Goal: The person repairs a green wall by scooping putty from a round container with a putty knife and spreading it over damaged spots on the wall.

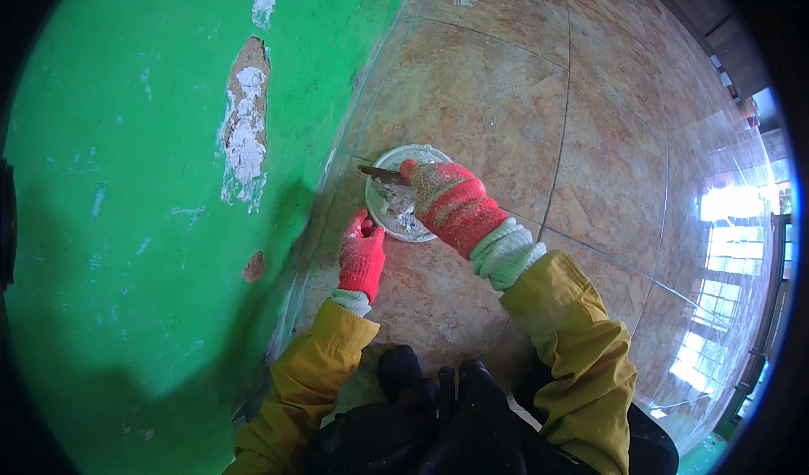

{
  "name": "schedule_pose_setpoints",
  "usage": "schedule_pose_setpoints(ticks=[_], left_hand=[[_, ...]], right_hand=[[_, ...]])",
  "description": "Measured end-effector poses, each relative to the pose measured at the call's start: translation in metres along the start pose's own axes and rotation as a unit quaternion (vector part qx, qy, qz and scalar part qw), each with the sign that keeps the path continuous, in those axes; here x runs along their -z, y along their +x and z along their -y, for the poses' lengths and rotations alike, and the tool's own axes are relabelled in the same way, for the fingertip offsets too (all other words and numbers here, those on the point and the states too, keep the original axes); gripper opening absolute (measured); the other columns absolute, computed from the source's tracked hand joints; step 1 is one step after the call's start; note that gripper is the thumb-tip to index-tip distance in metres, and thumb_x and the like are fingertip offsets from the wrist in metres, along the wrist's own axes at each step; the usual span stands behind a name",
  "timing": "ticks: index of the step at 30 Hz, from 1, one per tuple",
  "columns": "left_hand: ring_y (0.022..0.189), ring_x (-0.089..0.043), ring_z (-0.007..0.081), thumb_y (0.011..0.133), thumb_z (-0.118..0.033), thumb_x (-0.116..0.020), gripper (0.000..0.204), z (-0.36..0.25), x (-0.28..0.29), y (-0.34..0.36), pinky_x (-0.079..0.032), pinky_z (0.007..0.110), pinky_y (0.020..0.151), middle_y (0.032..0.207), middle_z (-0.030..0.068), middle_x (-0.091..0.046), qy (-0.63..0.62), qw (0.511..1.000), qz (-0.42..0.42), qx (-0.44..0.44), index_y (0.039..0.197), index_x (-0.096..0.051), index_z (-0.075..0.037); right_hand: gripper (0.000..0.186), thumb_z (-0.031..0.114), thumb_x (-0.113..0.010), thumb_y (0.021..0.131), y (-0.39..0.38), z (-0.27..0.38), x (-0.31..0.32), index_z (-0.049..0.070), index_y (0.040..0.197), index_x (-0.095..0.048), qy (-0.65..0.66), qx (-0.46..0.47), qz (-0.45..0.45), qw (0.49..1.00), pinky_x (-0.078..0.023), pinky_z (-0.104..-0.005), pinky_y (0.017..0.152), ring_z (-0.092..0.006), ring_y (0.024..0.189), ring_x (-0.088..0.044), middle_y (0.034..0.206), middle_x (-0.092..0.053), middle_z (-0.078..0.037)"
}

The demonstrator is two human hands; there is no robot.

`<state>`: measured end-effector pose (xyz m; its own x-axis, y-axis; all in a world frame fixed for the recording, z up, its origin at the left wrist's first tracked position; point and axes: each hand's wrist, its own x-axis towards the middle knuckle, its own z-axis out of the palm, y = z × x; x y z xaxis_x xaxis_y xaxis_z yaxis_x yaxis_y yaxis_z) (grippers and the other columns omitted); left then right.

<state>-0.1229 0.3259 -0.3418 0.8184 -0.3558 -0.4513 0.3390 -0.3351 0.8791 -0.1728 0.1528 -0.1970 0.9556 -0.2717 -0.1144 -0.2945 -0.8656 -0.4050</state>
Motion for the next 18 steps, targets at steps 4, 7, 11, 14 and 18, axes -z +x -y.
schedule_pose_setpoints(ticks=[4, 7, 11, 14, 18], left_hand=[[0.100, -0.058, 0.0205, 0.088, -0.004, -0.057, 0.036, 0.006, -0.003, -0.001, -0.045, 0.031, 0.089, 0.112, 0.0127, -0.060, -0.073, 0.997, 0.001, -0.018, 0.123, -0.051, 0.001], [0.103, -0.057, 0.0214, 0.089, -0.004, -0.055, 0.034, 0.016, -0.003, -0.001, -0.044, 0.031, 0.090, 0.115, 0.0130, -0.059, -0.080, 0.996, -0.019, -0.044, 0.123, -0.051, 0.001], [0.104, -0.056, 0.0188, 0.088, -0.002, -0.052, 0.036, 0.015, -0.002, -0.001, -0.043, 0.029, 0.091, 0.116, 0.0116, -0.058, -0.115, 0.993, 0.008, -0.025, 0.124, -0.050, 0.002], [0.105, -0.055, 0.0168, 0.087, 0.002, -0.049, 0.038, 0.009, -0.001, -0.003, -0.042, 0.027, 0.092, 0.117, 0.0105, -0.058, -0.093, 0.995, 0.025, -0.038, 0.125, -0.049, 0.003], [0.109, -0.054, 0.0184, 0.088, 0.003, -0.047, 0.039, 0.015, 0.004, -0.004, -0.042, 0.028, 0.095, 0.121, 0.0124, -0.056, -0.088, 0.994, 0.028, -0.056, 0.127, -0.047, 0.004]], right_hand=[[0.025, 0.010, -0.050, 0.085, -0.013, -0.003, -0.019, 0.011, 0.109, -0.056, 0.029, -0.011, -0.028, 0.999, -0.046, -0.0457, 0.052, -0.0367, 0.066, -0.062, 0.070, -0.060, -0.017], [0.025, 0.010, -0.050, 0.085, -0.012, 0.003, -0.016, 0.011, 0.108, -0.056, 0.036, -0.035, -0.025, 0.998, -0.046, -0.0464, 0.053, -0.0375, 0.068, -0.063, 0.071, -0.061, -0.018], [0.021, 0.011, -0.049, 0.084, -0.010, 0.001, -0.009, 0.009, 0.104, -0.056, 0.028, -0.084, -0.024, 0.996, -0.047, -0.0478, 0.059, -0.0394, 0.075, -0.063, 0.077, -0.062, -0.021], [0.020, 0.011, -0.049, 0.083, -0.021, -0.008, -0.023, 0.009, 0.101, -0.056, 0.046, -0.124, -0.026, 0.991, -0.049, -0.0489, 0.064, -0.0404, 0.079, -0.063, 0.081, -0.063, -0.022], [0.020, 0.011, -0.052, 0.080, -0.020, -0.016, -0.030, 0.007, 0.099, -0.056, 0.086, -0.154, -0.026, 0.984, -0.049, -0.0479, 0.067, -0.0422, 0.082, -0.062, 0.084, -0.063, -0.023]])
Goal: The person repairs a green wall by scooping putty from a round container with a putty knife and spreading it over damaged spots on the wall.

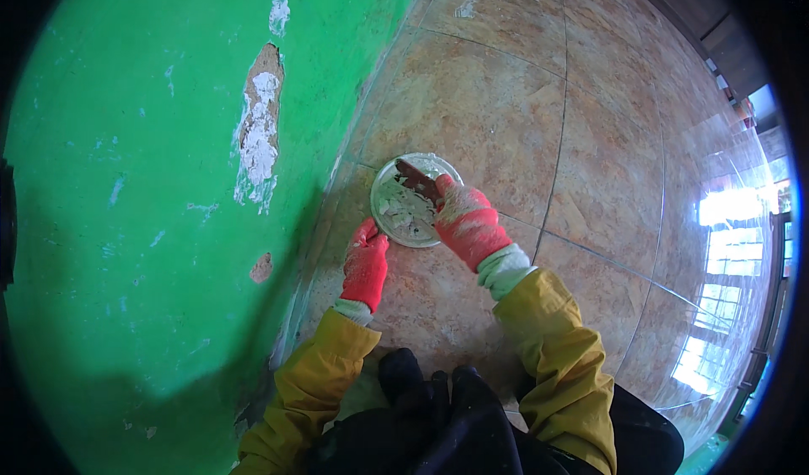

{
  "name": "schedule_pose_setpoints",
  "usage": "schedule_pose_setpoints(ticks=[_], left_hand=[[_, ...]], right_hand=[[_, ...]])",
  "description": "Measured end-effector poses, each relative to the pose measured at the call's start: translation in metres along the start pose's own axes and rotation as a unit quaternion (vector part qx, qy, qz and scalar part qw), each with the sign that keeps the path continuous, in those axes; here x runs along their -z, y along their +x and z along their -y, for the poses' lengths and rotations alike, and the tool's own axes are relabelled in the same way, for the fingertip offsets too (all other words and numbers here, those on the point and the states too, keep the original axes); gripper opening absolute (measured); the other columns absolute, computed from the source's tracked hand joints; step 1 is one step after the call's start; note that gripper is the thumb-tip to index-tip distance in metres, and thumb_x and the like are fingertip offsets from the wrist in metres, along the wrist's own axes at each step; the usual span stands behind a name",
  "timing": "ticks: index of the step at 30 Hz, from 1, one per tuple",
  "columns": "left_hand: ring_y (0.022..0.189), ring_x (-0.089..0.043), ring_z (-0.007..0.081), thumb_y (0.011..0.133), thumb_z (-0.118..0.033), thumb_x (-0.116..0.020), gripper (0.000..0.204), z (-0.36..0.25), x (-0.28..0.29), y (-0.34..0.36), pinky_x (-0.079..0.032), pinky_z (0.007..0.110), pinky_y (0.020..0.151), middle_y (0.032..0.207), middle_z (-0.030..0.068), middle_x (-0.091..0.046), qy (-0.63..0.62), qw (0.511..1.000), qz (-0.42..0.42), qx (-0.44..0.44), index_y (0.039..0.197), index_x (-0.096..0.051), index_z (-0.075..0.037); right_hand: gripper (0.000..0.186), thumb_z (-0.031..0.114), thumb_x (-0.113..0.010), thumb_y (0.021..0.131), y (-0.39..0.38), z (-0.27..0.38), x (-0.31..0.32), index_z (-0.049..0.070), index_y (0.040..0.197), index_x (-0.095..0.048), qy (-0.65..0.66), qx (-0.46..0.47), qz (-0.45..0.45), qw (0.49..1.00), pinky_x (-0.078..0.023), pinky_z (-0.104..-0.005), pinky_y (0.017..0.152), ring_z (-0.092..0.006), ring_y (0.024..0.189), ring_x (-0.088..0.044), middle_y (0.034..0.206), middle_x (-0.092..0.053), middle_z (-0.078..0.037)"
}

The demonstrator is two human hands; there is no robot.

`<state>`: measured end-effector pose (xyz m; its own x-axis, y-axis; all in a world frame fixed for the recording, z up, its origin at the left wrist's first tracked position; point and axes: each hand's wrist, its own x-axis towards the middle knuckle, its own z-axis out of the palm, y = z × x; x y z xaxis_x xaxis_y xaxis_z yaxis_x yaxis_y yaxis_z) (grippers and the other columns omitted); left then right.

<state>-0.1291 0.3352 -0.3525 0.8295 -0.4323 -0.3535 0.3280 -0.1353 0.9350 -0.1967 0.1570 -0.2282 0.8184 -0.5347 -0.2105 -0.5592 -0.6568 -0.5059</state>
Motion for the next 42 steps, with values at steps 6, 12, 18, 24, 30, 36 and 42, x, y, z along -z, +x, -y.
schedule_pose_setpoints(ticks=[6, 12, 18, 24, 30, 36, 42], left_hand=[[0.109, -0.054, 0.0190, 0.088, 0.002, -0.047, 0.042, -0.024, -0.002, -0.014, -0.042, 0.029, 0.095, 0.123, 0.0128, -0.054, -0.045, 0.998, 0.025, 0.021, 0.130, -0.045, 0.002], [0.104, -0.055, 0.0182, 0.089, 0.000, -0.052, 0.040, -0.057, 0.001, -0.024, -0.048, 0.028, 0.087, 0.123, 0.0137, -0.052, -0.071, 0.996, -0.029, 0.047, 0.128, -0.048, 0.001], [0.095, -0.057, 0.0151, 0.090, -0.003, -0.054, 0.037, -0.072, 0.017, -0.043, -0.050, 0.027, 0.081, 0.115, 0.0090, -0.055, -0.131, 0.989, -0.062, 0.011, 0.126, -0.049, -0.002], [0.107, -0.052, 0.0178, 0.090, -0.004, -0.055, 0.038, -0.094, 0.025, -0.076, -0.048, 0.031, 0.089, 0.119, 0.0116, -0.052, -0.135, 0.989, -0.059, 0.013, 0.127, -0.048, -0.002], [0.104, -0.053, 0.0181, 0.089, -0.002, -0.054, 0.039, -0.129, 0.031, -0.106, -0.048, 0.031, 0.089, 0.119, 0.0125, -0.052, -0.136, 0.987, -0.091, 0.003, 0.126, -0.047, 0.003], [0.101, -0.055, 0.0193, 0.091, -0.007, -0.055, 0.039, -0.129, 0.055, -0.122, -0.047, 0.032, 0.091, 0.118, 0.0138, -0.053, -0.114, 0.989, -0.095, -0.025, 0.127, -0.046, 0.003], [0.099, -0.056, 0.0165, 0.089, -0.006, -0.057, 0.037, -0.134, 0.055, -0.134, -0.048, 0.031, 0.088, 0.113, 0.0095, -0.055, -0.156, 0.980, -0.110, -0.050, 0.124, -0.049, 0.002]], right_hand=[[0.023, 0.010, -0.056, 0.080, 0.018, -0.029, 0.002, 0.003, 0.102, -0.058, 0.130, -0.050, 0.089, 0.986, -0.048, -0.0421, 0.070, -0.0318, 0.082, -0.062, 0.084, -0.063, -0.017], [0.031, 0.008, -0.056, 0.084, 0.005, -0.083, -0.030, 0.001, 0.114, -0.055, 0.399, -0.135, 0.133, 0.897, -0.053, -0.0339, 0.069, -0.0201, 0.082, -0.062, 0.095, -0.063, -0.008], [0.033, 0.003, -0.053, 0.087, -0.029, -0.042, -0.028, 0.003, 0.120, -0.053, 0.747, -0.164, 0.064, 0.641, -0.053, -0.0342, 0.077, -0.0181, 0.089, -0.061, 0.102, -0.063, -0.005], [0.030, 0.002, -0.049, 0.089, -0.012, 0.058, 0.015, 0.003, 0.119, -0.052, 0.769, -0.015, -0.022, 0.639, -0.050, -0.0300, 0.078, -0.0144, 0.087, -0.059, 0.102, -0.062, -0.004], [0.029, 0.003, -0.052, 0.089, -0.002, 0.137, 0.025, 0.001, 0.118, -0.049, 0.668, 0.052, -0.169, 0.722, -0.042, -0.0225, 0.071, -0.0078, 0.081, -0.051, 0.098, -0.060, -0.002], [0.059, -0.002, -0.052, 0.081, -0.002, 0.194, 0.007, 0.007, 0.137, -0.037, 0.535, 0.127, -0.270, 0.790, -0.049, -0.0385, 0.064, -0.0334, 0.071, -0.064, 0.085, -0.062, -0.024], [0.065, 0.001, -0.054, 0.080, -0.011, 0.214, 0.025, 0.011, 0.141, -0.034, 0.373, 0.140, -0.170, 0.901, -0.048, -0.0423, 0.065, -0.0422, 0.074, -0.062, 0.073, -0.057, -0.027]])
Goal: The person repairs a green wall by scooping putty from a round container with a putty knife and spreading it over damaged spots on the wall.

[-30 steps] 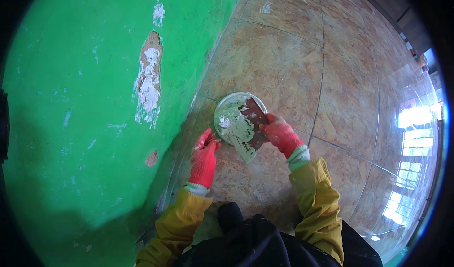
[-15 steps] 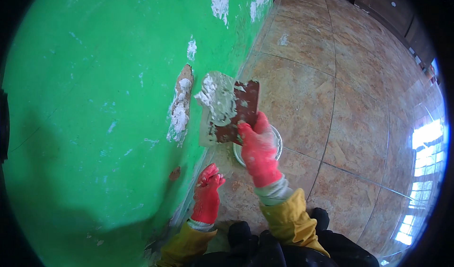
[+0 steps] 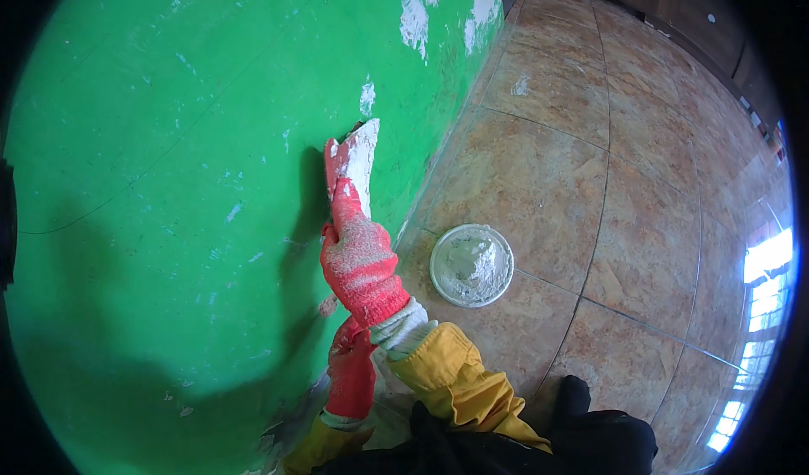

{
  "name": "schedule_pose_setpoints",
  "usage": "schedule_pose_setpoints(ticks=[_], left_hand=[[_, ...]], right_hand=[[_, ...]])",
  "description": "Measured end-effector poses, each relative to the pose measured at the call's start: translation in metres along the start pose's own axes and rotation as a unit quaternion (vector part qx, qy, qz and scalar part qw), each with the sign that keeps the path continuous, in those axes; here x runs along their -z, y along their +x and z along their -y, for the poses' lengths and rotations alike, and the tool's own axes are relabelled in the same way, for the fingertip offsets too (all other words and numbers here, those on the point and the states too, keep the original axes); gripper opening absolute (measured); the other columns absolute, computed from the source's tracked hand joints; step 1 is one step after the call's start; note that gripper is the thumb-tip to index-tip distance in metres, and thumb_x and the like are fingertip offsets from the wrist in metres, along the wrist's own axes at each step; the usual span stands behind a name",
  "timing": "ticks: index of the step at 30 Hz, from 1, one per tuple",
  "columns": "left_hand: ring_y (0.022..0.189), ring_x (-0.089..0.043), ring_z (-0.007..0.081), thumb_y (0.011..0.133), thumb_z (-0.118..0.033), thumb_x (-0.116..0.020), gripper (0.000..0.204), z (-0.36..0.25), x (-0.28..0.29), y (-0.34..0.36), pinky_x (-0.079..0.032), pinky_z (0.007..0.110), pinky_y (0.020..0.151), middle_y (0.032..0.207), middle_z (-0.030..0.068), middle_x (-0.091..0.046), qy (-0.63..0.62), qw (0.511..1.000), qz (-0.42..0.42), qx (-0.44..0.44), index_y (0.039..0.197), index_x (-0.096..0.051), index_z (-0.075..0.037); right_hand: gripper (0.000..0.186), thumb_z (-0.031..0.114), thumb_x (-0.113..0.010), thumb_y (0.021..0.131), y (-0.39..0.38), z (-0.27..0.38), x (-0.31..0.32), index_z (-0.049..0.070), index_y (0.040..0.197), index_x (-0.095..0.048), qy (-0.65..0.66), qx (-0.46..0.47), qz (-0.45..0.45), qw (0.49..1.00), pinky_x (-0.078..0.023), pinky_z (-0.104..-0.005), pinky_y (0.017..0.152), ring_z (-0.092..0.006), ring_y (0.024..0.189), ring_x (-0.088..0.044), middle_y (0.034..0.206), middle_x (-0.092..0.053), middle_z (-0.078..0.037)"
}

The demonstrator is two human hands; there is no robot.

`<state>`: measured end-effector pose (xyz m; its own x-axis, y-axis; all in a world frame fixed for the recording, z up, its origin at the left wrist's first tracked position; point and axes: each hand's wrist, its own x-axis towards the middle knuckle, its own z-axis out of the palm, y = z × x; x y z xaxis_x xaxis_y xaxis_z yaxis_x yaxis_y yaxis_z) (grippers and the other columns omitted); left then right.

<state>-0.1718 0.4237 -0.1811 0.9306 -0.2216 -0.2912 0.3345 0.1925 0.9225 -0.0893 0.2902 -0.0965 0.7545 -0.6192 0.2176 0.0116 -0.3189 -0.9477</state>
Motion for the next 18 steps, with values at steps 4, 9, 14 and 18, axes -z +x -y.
schedule_pose_setpoints(ticks=[4, 9, 14, 18], left_hand=[[0.098, -0.055, 0.0157, 0.088, -0.005, -0.058, 0.036, -0.002, 0.003, -0.002, -0.048, 0.030, 0.087, 0.112, 0.0082, -0.055, 0.004, 1.000, -0.012, -0.005, 0.123, -0.050, 0.001], [0.091, -0.057, 0.0142, 0.090, 0.000, -0.051, 0.029, -0.002, -0.007, 0.001, -0.048, 0.030, 0.080, 0.109, 0.0062, -0.059, 0.025, 0.994, -0.030, -0.102, 0.119, -0.054, -0.002], [0.087, -0.057, 0.0132, 0.090, 0.001, -0.051, 0.027, -0.036, -0.036, -0.011, -0.049, 0.028, 0.077, 0.108, 0.0077, -0.058, 0.080, 0.975, -0.102, -0.178, 0.117, -0.054, -0.001], [0.085, -0.056, 0.0127, 0.090, 0.000, -0.051, 0.028, -0.057, -0.052, -0.009, -0.049, 0.028, 0.074, 0.110, 0.0087, -0.057, 0.134, 0.954, -0.123, -0.239, 0.118, -0.054, -0.001]], right_hand=[[0.061, 0.007, -0.055, 0.081, 0.000, -0.007, 0.002, 0.012, 0.139, -0.037, -0.042, 0.034, 0.035, 0.998, -0.047, -0.0473, 0.066, -0.0450, 0.079, -0.059, 0.079, -0.060, -0.026], [0.057, 0.015, -0.058, 0.081, -0.009, -0.015, 0.007, 0.012, 0.135, -0.040, -0.092, 0.064, 0.139, 0.984, -0.047, -0.0500, 0.067, -0.0430, 0.079, -0.060, 0.082, -0.062, -0.023], [0.057, 0.018, -0.058, 0.081, -0.010, -0.027, 0.021, 0.014, 0.135, -0.041, -0.094, 0.083, 0.172, 0.977, -0.048, -0.0494, 0.065, -0.0422, 0.077, -0.060, 0.081, -0.062, -0.022], [0.057, 0.020, -0.058, 0.082, -0.011, -0.027, 0.036, 0.017, 0.136, -0.040, -0.109, 0.063, 0.250, 0.960, -0.048, -0.0491, 0.064, -0.0418, 0.076, -0.061, 0.081, -0.061, -0.023]])
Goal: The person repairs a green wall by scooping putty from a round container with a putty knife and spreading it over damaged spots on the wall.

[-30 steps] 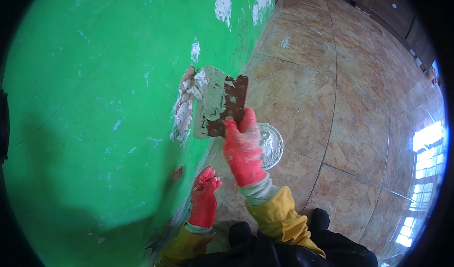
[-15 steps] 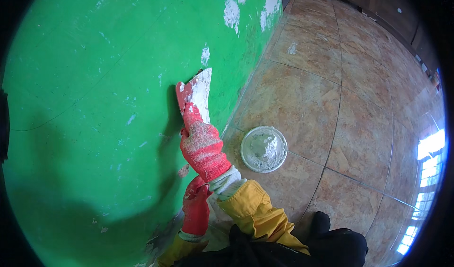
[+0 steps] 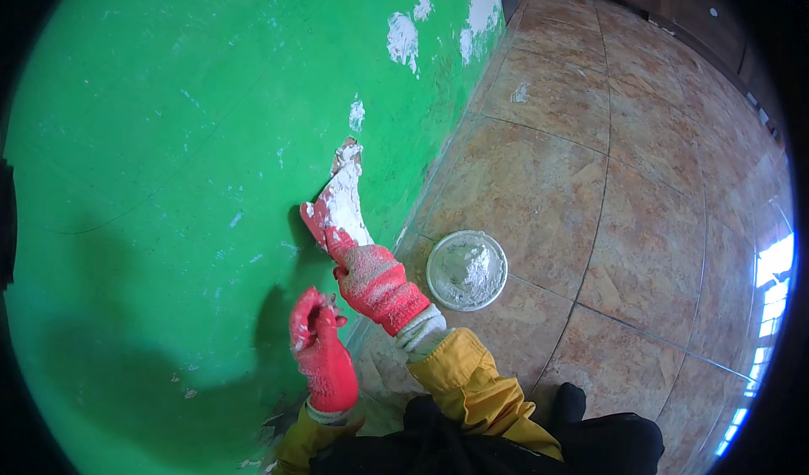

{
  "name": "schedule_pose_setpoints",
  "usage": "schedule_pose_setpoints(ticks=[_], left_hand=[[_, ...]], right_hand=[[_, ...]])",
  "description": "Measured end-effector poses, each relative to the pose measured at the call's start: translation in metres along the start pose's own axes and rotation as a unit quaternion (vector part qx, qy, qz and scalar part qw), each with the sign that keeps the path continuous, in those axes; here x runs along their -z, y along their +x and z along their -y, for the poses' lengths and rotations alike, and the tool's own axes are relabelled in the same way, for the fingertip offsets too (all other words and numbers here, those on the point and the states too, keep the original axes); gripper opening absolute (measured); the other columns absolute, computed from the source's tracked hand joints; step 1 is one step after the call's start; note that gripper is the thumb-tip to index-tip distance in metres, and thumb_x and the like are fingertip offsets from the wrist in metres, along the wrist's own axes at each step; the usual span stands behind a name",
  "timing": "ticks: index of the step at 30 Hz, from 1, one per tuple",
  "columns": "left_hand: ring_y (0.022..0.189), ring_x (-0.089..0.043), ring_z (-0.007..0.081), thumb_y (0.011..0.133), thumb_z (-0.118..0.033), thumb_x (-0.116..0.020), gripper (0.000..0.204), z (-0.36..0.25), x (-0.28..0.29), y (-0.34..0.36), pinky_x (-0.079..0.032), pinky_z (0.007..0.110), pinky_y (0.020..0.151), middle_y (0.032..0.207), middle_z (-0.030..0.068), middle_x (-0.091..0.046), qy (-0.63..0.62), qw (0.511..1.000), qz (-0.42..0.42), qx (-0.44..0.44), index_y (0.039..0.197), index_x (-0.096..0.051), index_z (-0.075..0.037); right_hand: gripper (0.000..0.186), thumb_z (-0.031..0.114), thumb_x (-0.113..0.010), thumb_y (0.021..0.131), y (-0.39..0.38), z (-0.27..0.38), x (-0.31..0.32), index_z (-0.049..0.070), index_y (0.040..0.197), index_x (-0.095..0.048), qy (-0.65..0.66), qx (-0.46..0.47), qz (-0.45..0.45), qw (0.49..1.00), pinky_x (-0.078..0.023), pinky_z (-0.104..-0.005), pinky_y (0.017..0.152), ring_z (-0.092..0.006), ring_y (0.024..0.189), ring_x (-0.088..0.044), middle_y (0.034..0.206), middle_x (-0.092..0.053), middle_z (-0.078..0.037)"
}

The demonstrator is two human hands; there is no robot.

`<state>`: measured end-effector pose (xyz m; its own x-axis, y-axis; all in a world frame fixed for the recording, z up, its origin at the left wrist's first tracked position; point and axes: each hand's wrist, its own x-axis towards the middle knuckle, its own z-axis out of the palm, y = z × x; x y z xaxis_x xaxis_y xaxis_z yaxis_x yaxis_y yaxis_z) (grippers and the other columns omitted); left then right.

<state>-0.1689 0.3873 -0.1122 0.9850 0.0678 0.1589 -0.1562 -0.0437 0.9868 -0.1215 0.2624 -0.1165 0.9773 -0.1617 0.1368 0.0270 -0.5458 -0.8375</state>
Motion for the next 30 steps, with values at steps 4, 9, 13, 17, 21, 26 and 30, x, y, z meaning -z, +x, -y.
schedule_pose_setpoints(ticks=[4, 9, 13, 17, 21, 26, 30], left_hand=[[0.086, -0.055, 0.0107, 0.086, 0.005, -0.054, 0.030, -0.021, -0.024, 0.010, -0.051, 0.026, 0.073, 0.109, 0.0069, -0.057, -0.051, 0.998, -0.012, -0.027, 0.116, -0.055, 0.000], [0.084, -0.056, 0.0115, 0.090, -0.001, -0.053, 0.029, -0.028, -0.039, 0.008, -0.049, 0.026, 0.073, 0.109, 0.0071, -0.057, -0.070, 0.996, 0.014, -0.045, 0.119, -0.054, -0.001], [0.084, -0.056, 0.0112, 0.090, -0.001, -0.053, 0.029, -0.028, -0.047, 0.006, -0.048, 0.025, 0.073, 0.109, 0.0065, -0.057, -0.069, 0.996, 0.018, -0.048, 0.119, -0.054, -0.001], [0.085, -0.056, 0.0111, 0.090, 0.000, -0.053, 0.029, -0.030, -0.052, 0.005, -0.048, 0.024, 0.072, 0.110, 0.0067, -0.058, -0.061, 0.997, 0.009, -0.052, 0.119, -0.054, -0.001], [0.086, -0.056, 0.0111, 0.089, 0.000, -0.052, 0.029, -0.032, -0.054, 0.004, -0.048, 0.024, 0.071, 0.110, 0.0072, -0.059, -0.044, 0.997, 0.016, -0.067, 0.118, -0.055, -0.001], [0.086, -0.055, 0.0111, 0.089, 0.001, -0.052, 0.029, -0.029, -0.049, 0.005, -0.047, 0.024, 0.072, 0.110, 0.0075, -0.058, -0.057, 0.996, 0.015, -0.069, 0.118, -0.054, -0.001], [0.085, -0.054, 0.0115, 0.089, 0.001, -0.052, 0.029, -0.024, -0.041, 0.001, -0.046, 0.026, 0.073, 0.111, 0.0081, -0.057, -0.064, 0.996, -0.015, -0.067, 0.117, -0.054, -0.001]], right_hand=[[0.060, 0.020, -0.057, 0.081, -0.004, -0.008, 0.002, 0.017, 0.138, -0.037, 0.026, 0.003, 0.020, 0.999, -0.048, -0.0472, 0.063, -0.0405, 0.074, -0.061, 0.081, -0.061, -0.023], [0.043, 0.025, -0.055, 0.083, -0.012, -0.003, 0.016, 0.013, 0.125, -0.047, 0.098, -0.001, 0.061, 0.993, -0.049, -0.0463, 0.064, -0.0393, 0.079, -0.062, 0.084, -0.064, -0.020], [0.040, 0.029, -0.052, 0.086, -0.018, -0.006, 0.021, 0.013, 0.122, -0.050, 0.095, 0.020, 0.052, 0.994, -0.049, -0.0440, 0.065, -0.0383, 0.078, -0.062, 0.085, -0.064, -0.019], [0.034, 0.028, -0.049, 0.087, -0.020, -0.013, 0.007, 0.013, 0.117, -0.055, 0.088, 0.045, 0.063, 0.993, -0.049, -0.0439, 0.067, -0.0374, 0.081, -0.062, 0.089, -0.064, -0.018], [0.031, 0.025, -0.046, 0.087, -0.020, -0.022, -0.010, 0.014, 0.113, -0.058, 0.051, 0.095, 0.067, 0.992, -0.049, -0.0442, 0.070, -0.0368, 0.083, -0.062, 0.092, -0.064, -0.018], [0.033, 0.020, -0.046, 0.086, -0.022, -0.023, -0.016, 0.014, 0.116, -0.057, 0.077, 0.069, 0.059, 0.993, -0.049, -0.0454, 0.070, -0.0383, 0.082, -0.061, 0.090, -0.064, -0.018], [0.046, 0.014, -0.052, 0.086, -0.034, -0.024, -0.009, 0.017, 0.131, -0.051, 0.079, -0.009, 0.086, 0.993, -0.050, -0.0347, 0.072, -0.0278, 0.078, -0.065, 0.092, -0.068, -0.012]])
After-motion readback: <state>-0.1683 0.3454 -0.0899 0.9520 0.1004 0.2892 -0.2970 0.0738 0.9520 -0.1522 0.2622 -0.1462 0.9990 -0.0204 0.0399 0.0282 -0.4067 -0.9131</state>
